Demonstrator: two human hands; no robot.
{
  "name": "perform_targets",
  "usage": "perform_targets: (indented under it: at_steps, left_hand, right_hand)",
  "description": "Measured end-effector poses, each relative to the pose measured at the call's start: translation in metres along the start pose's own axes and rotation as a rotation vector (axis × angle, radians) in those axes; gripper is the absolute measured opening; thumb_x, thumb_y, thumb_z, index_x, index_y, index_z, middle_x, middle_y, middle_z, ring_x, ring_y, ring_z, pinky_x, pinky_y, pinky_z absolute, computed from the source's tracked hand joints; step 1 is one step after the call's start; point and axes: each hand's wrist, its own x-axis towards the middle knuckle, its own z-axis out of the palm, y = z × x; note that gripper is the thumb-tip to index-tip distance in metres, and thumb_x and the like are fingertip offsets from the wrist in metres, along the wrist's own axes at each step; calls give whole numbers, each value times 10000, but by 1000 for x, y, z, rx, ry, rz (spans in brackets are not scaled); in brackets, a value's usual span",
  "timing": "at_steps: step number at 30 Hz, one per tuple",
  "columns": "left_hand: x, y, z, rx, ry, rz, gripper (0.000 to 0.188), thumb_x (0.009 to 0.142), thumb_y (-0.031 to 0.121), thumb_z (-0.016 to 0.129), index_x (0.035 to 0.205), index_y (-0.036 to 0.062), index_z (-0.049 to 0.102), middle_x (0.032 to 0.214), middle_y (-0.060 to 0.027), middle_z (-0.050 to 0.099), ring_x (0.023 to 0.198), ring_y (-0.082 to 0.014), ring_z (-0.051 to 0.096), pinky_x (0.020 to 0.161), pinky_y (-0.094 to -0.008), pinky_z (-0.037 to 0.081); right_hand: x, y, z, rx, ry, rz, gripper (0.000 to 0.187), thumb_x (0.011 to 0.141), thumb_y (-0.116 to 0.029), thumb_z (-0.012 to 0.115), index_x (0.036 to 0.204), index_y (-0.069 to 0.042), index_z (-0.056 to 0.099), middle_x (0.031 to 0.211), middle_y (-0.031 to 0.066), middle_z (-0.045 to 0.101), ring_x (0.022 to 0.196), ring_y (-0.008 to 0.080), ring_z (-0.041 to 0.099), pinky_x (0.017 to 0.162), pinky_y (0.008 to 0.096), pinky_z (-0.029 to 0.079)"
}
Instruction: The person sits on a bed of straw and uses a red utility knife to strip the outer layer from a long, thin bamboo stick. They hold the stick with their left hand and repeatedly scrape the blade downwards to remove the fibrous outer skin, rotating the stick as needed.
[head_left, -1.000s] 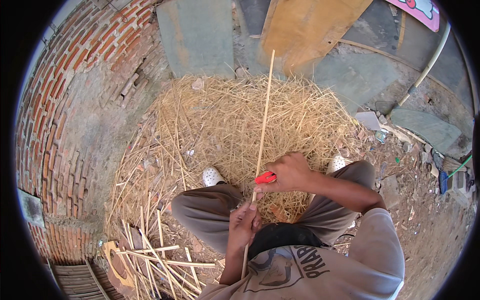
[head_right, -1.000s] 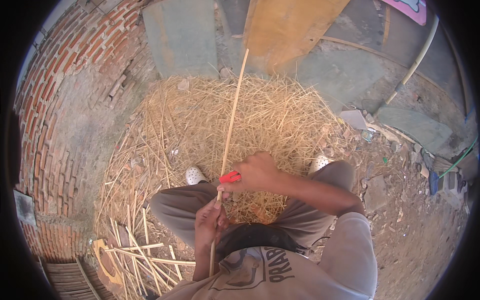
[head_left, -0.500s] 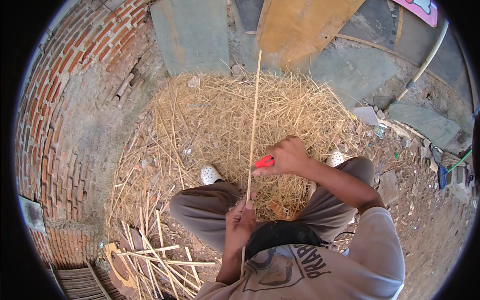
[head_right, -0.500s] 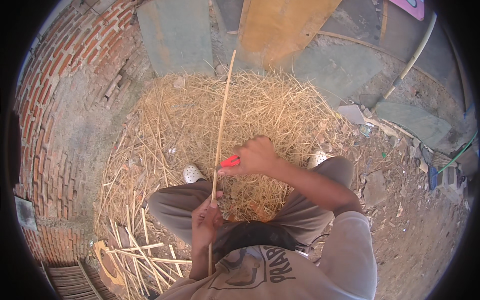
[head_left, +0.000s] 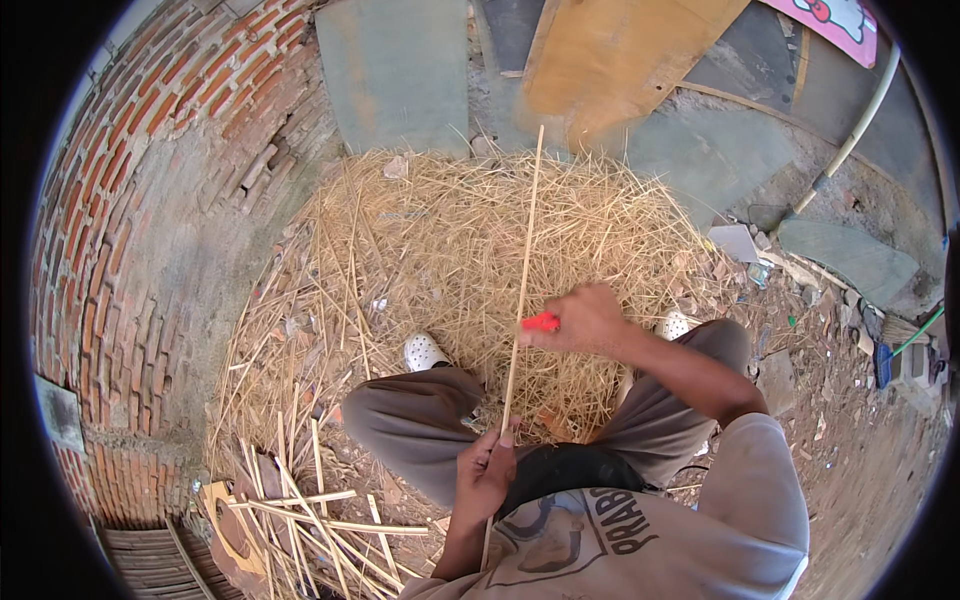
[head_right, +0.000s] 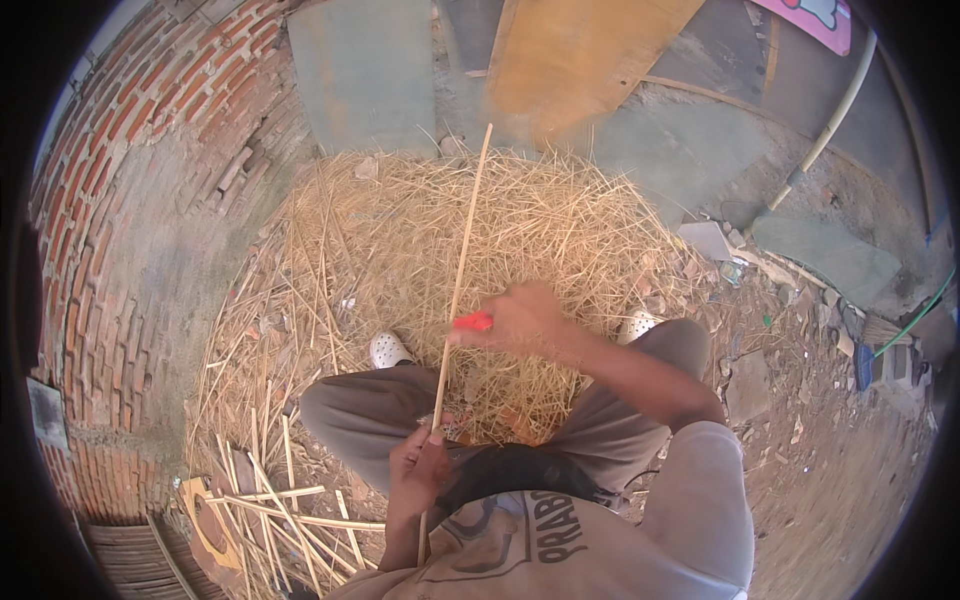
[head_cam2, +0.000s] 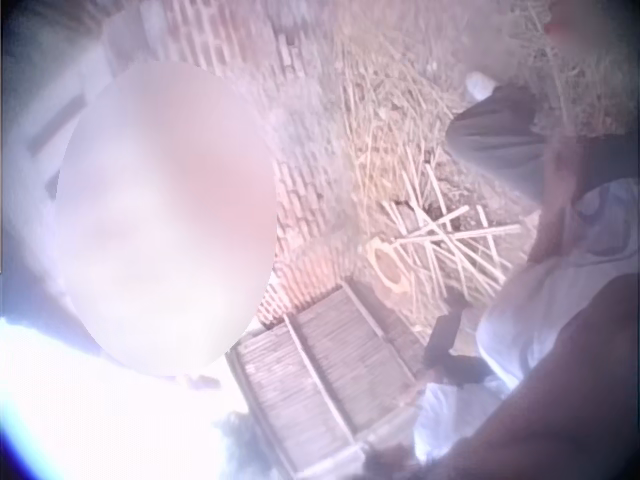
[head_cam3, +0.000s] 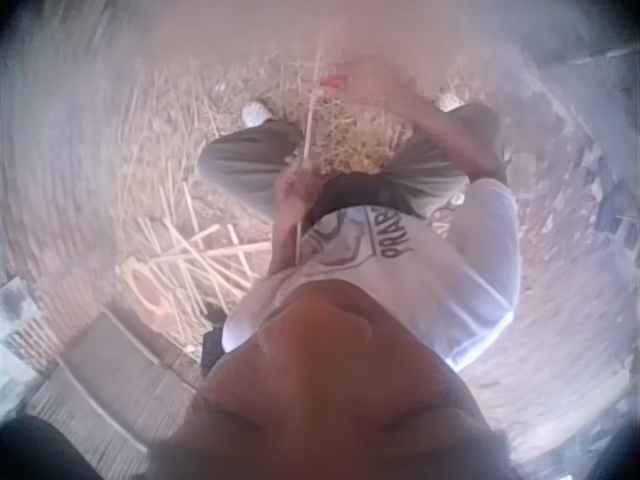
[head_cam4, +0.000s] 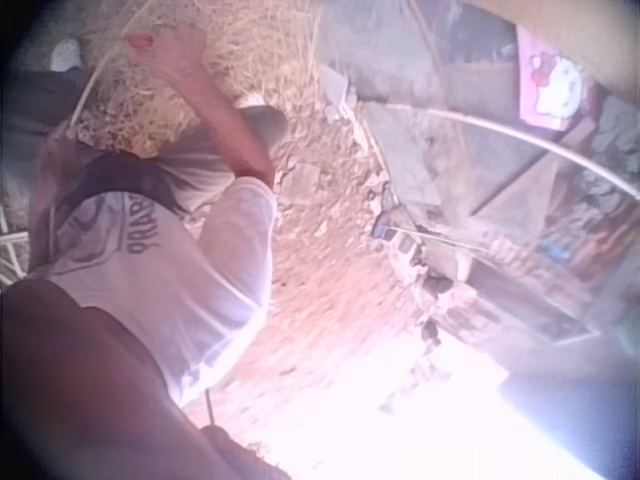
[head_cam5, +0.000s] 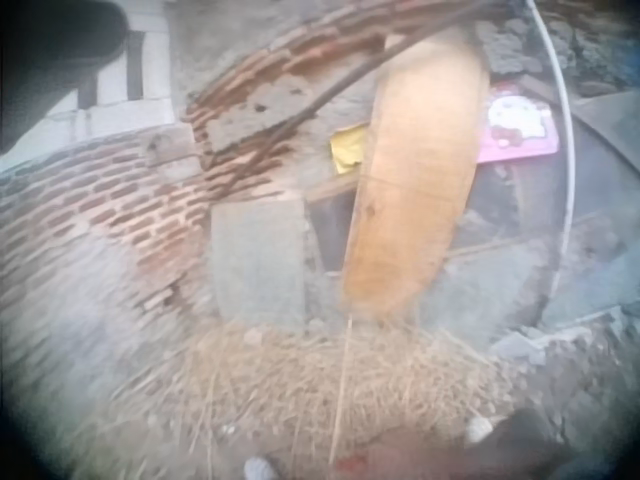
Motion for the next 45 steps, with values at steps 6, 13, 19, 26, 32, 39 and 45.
perform_targets:
  at_steps: [6,13,19,26,32,39,45]
  left_hand:
    - [-2,-2,0,-1,-21,20,331,1026,149,467,1321,15,529,622,101,391,523,10,309,472,-179,239]
    - [-25,-10,6,-23,-109,-51,327,1015,130,489,1307,-12,526,628,93,383,523,9,294,477,-181,243]
    - [6,4,-2,-387,19,-98,317,1022,194,466,1235,-25,552,576,51,316,417,-37,238,445,-213,246]
    - [22,5,4,-359,55,-110,303,1018,185,460,1208,-27,563,563,35,334,400,-47,252,433,-224,258]
    - [21,2,7,-143,62,-66,310,1028,220,468,1233,7,560,586,55,364,470,-24,293,445,-199,250]
    - [16,12,4,-43,6,4,331,1035,240,463,1278,29,543,613,88,349,511,-3,293,463,-183,229]
    - [-2,9,9,-27,-50,-7,338,1034,209,464,1301,11,524,615,87,356,515,0,293,465,-186,229]
  right_hand:
    - [18,18,0,29,169,39,816,764,-869,401,508,-116,581,416,37,465,399,198,531,403,353,411]
    - [51,99,-25,149,62,460,854,802,-872,278,545,-112,572,465,11,470,467,159,538,427,326,400]
    - [-7,-21,11,81,15,-157,798,741,-864,446,599,-110,664,430,71,512,410,246,566,402,370,429]
    - [-12,-27,17,122,-22,-131,776,728,-839,504,583,-93,657,456,109,550,443,292,601,440,394,474]
    - [-6,-12,23,35,106,-231,785,683,-865,527,522,-99,594,426,72,507,372,234,526,395,368,413]
    - [19,16,18,-17,237,-228,802,645,-891,532,489,-105,538,395,28,449,337,187,460,364,348,350]
    - [48,62,1,22,219,209,780,725,-855,494,530,-106,588,412,65,480,375,241,522,410,377,415]
